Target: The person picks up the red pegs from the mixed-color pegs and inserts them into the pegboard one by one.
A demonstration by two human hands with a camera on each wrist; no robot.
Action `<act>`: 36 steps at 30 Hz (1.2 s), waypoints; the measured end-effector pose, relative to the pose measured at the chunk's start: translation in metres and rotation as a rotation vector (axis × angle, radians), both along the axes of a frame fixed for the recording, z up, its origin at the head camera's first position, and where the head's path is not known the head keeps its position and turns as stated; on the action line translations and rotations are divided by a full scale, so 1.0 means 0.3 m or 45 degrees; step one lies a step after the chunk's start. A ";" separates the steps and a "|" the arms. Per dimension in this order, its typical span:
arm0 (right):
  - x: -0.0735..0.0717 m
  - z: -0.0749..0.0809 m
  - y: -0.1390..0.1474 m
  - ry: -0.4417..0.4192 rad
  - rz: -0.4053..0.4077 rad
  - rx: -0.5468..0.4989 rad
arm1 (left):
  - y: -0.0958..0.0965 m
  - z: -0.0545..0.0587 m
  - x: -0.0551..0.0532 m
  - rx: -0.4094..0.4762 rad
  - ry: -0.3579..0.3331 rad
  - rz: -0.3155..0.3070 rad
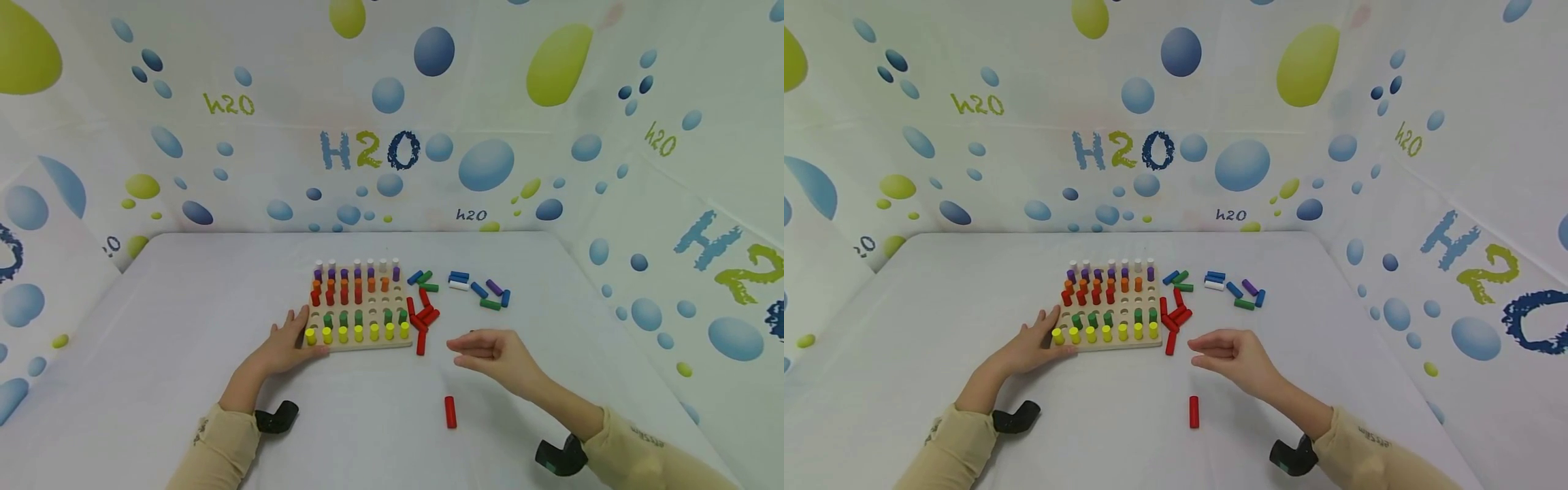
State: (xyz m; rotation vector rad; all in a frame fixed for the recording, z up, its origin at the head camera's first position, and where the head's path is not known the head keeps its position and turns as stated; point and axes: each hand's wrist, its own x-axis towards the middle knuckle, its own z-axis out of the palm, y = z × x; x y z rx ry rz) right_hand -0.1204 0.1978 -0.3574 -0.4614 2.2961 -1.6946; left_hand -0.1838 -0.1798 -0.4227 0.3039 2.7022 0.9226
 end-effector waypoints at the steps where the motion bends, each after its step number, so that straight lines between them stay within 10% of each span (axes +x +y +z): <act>1: 0.002 -0.005 0.003 -0.009 0.022 -0.015 | 0.000 -0.001 0.000 -0.002 -0.002 0.002; 24: 0.017 -0.159 0.045 -0.019 0.495 0.020 | 0.002 0.000 0.003 -0.012 -0.001 0.004; 36: 0.015 -0.187 0.051 0.159 0.628 0.308 | 0.003 -0.010 0.001 -0.008 0.006 0.013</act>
